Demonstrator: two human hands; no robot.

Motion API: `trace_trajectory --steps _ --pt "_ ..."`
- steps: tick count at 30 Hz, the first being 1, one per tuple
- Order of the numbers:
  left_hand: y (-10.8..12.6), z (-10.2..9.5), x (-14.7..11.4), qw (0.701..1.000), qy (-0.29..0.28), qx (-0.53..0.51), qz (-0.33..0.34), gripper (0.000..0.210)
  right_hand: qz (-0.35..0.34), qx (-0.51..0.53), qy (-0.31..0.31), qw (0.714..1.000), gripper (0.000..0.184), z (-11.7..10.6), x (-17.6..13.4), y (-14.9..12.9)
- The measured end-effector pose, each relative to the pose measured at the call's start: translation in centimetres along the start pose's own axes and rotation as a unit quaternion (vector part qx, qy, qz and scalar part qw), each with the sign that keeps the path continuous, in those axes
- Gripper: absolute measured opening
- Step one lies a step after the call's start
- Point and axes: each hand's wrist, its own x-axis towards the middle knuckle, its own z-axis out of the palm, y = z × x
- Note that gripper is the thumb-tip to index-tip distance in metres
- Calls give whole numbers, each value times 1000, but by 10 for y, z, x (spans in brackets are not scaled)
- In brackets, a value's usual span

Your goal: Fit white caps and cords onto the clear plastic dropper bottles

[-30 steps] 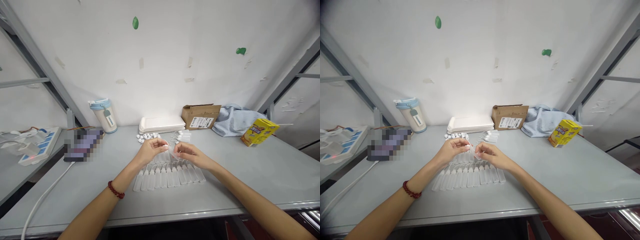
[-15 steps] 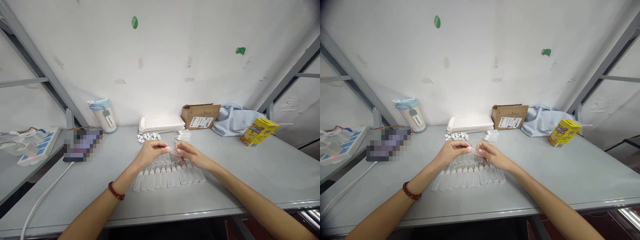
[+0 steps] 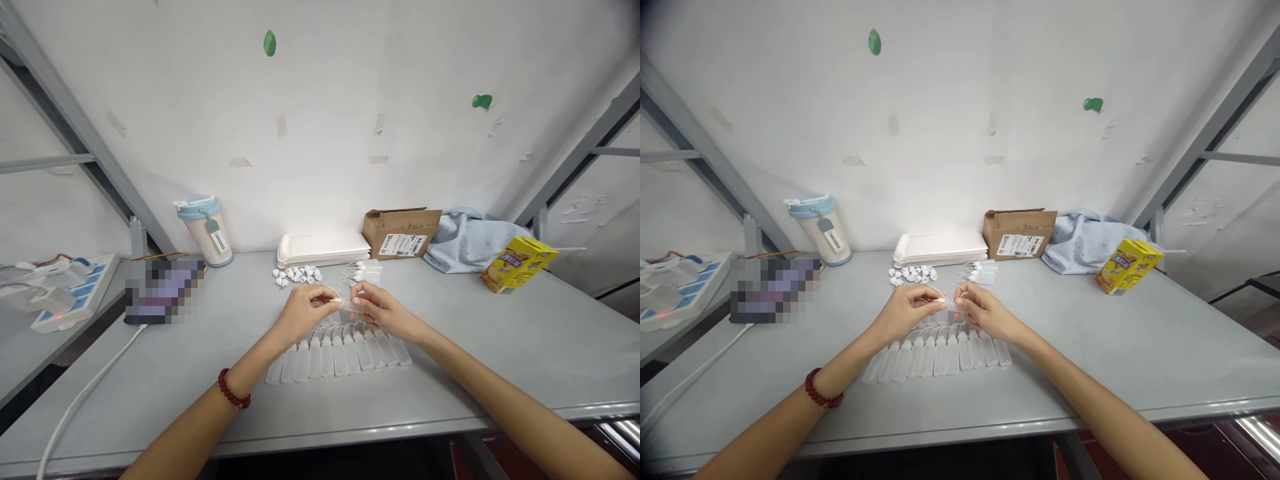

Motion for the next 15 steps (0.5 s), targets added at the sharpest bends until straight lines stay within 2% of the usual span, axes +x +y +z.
trace_trajectory --steps 4,11,15 --pt "-2 -1 0 1000 11 -25 16 12 1 5 2 1000 28 0 0 -3" --pt "-1 -4 2 998 -52 -11 -35 29 -11 -4 19 1000 26 -1 -1 -2" --pt "-2 -2 0 998 -52 4 -42 36 0 -14 19 1000 27 3 -2 -5"
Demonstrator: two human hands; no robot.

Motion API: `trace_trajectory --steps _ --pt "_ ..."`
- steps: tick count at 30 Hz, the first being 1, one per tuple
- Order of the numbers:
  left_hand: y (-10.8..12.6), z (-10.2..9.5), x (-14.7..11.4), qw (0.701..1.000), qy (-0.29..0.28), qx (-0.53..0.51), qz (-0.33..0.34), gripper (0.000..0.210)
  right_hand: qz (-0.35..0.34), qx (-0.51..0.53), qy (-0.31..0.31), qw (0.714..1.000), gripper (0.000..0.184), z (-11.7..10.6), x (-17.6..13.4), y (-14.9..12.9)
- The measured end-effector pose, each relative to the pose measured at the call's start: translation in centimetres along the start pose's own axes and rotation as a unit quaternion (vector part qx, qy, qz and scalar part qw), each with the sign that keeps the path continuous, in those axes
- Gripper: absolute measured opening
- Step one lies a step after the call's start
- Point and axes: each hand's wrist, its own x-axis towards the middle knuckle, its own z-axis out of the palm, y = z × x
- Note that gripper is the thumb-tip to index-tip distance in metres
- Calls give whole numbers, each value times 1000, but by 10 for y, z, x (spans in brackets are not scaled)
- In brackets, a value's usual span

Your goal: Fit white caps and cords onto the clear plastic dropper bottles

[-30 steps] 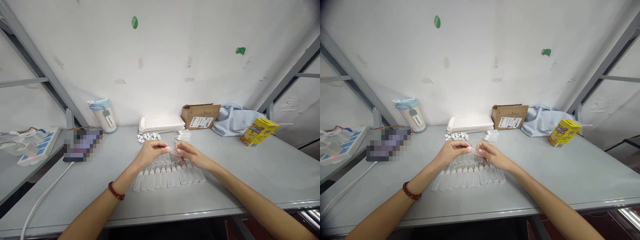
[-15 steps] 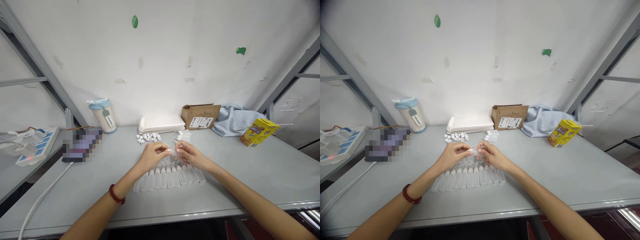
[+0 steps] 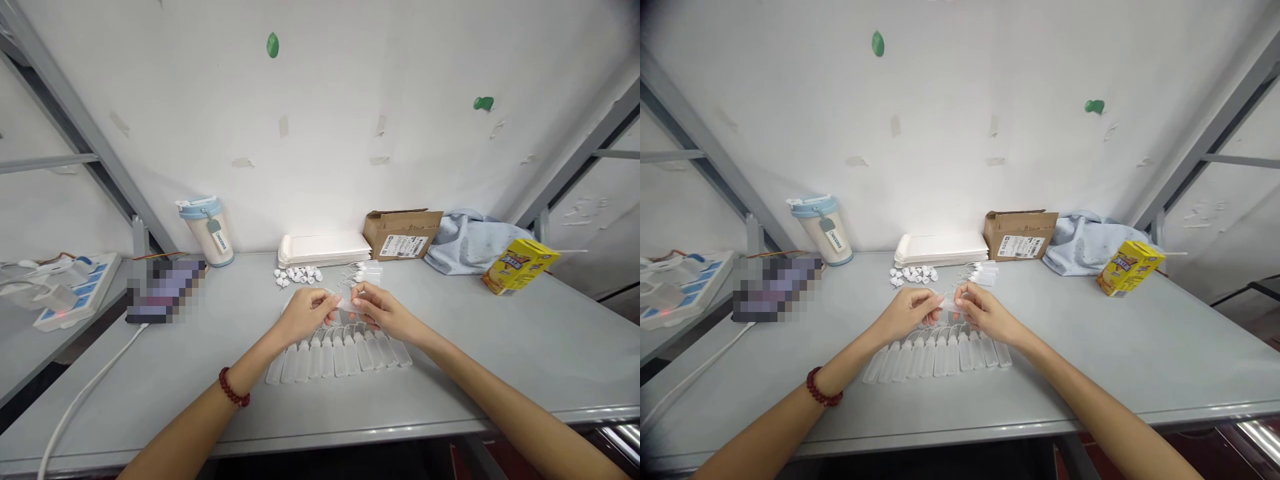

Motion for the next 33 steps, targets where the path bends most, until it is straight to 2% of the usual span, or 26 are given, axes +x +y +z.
trace_trajectory --steps 5,9,13,17,22,27,33 --pt "-1 1 -1 999 -2 11 -39 42 19 13 -9 1000 29 2 -1 -3" --pt "1 -1 -1 1000 -14 28 3 31 26 27 -20 999 31 -2 0 -1" --pt "2 -1 0 999 5 27 25 18 28 35 -20 999 32 -6 1 2" --pt "4 -1 0 1000 7 4 17 22 26 37 -21 999 34 -6 2 3" --pt "3 -1 0 1000 -8 -2 -20 38 24 31 -23 999 33 -4 1 -1" --pt "5 0 -1 1000 -11 3 -7 23 29 25 -16 999 33 -3 0 -3" --pt "6 1 -1 1000 -12 -3 -3 20 21 21 0 1000 31 -2 1 -2"
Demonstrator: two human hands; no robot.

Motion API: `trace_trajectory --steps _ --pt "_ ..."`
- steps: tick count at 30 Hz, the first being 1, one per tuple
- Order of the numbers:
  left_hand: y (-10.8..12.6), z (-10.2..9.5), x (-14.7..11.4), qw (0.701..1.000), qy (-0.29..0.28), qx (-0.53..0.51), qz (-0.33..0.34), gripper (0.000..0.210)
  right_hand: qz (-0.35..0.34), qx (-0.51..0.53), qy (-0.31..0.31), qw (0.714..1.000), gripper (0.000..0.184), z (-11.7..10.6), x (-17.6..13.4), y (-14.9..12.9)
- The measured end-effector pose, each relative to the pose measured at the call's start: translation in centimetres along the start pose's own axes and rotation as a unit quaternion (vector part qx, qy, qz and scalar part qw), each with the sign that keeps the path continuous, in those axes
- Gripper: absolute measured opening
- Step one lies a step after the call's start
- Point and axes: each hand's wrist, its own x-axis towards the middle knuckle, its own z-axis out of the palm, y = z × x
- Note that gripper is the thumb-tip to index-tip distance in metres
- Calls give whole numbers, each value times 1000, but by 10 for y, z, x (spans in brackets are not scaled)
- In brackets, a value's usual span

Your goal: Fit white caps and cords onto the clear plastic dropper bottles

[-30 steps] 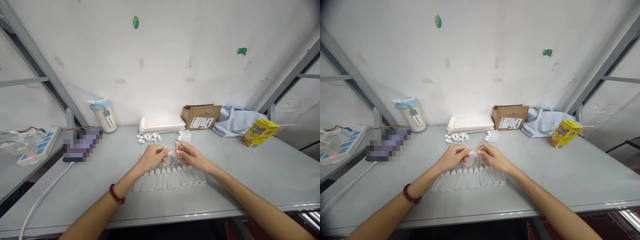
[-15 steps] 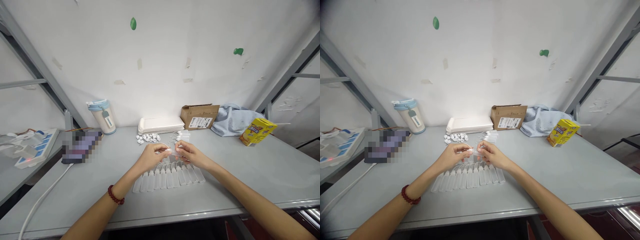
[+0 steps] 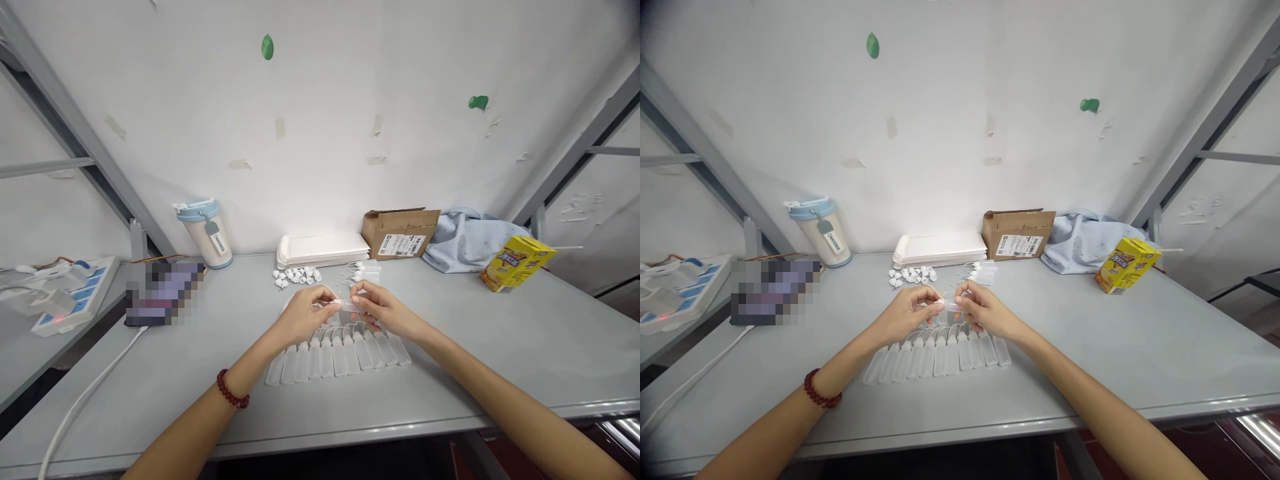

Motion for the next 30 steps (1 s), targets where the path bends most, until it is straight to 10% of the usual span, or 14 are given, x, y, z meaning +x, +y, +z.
trace_trajectory --steps 7,24,30 --pt "-2 0 3 998 54 -26 7 26 -48 -55 55 996 31 -2 3 4" --pt "-2 0 2 986 -44 -120 -110 43 -83 -191 88 974 23 -5 -2 3" --pt "-3 -4 1 997 -20 -67 -31 29 -73 -154 52 984 29 -8 -1 4"
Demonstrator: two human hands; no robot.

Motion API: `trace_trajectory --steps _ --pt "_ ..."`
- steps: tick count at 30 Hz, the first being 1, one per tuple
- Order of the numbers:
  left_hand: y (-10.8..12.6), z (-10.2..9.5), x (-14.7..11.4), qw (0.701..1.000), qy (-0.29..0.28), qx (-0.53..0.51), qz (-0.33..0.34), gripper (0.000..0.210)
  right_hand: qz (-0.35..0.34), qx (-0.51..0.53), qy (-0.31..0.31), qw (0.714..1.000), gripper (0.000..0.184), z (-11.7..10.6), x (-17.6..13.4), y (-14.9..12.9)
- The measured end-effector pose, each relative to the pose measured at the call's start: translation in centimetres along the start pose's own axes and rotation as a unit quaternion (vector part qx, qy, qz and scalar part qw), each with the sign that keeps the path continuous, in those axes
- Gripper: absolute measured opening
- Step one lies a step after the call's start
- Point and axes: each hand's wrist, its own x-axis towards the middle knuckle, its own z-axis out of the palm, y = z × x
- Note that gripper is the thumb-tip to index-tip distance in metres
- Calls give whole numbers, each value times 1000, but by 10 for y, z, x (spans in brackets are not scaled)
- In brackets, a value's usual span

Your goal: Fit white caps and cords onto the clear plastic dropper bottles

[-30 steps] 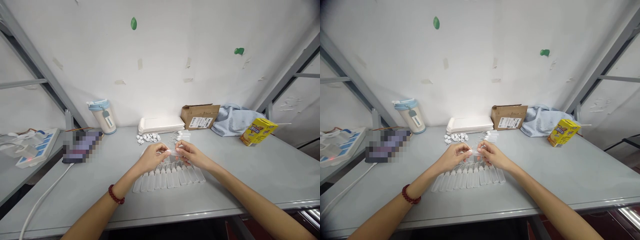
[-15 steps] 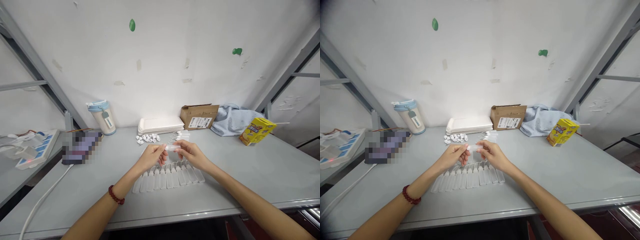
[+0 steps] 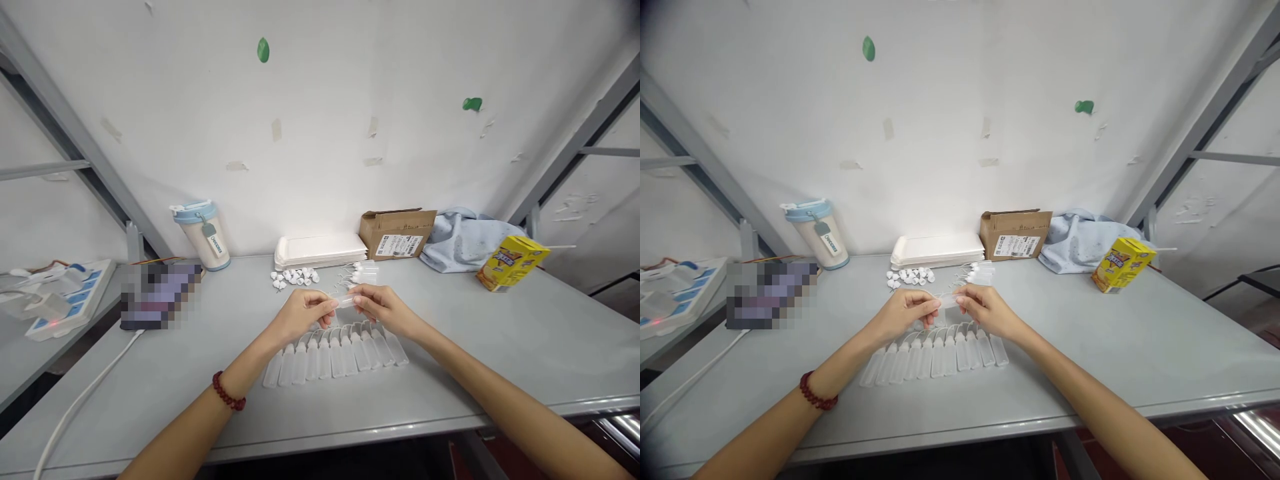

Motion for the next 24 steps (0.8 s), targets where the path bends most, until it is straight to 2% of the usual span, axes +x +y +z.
trace_trajectory --steps 2,6,11,16,19,24 --pt "0 0 0 999 17 25 17 24 9 5 -1 1000 31 1 0 2" --pt "1 1 1 999 32 21 9 23 3 20 20 1000 29 4 1 3" --pt "2 4 0 997 -7 -50 -51 37 -36 -5 54 998 25 6 0 0" --pt "6 7 -3 994 16 -93 -49 35 -54 -9 52 997 24 6 -2 0" --pt "8 8 -4 998 24 -56 -19 34 -51 -13 59 997 26 7 -3 -1" --pt "8 7 -6 996 25 70 42 28 -14 20 47 999 30 6 -3 -4"
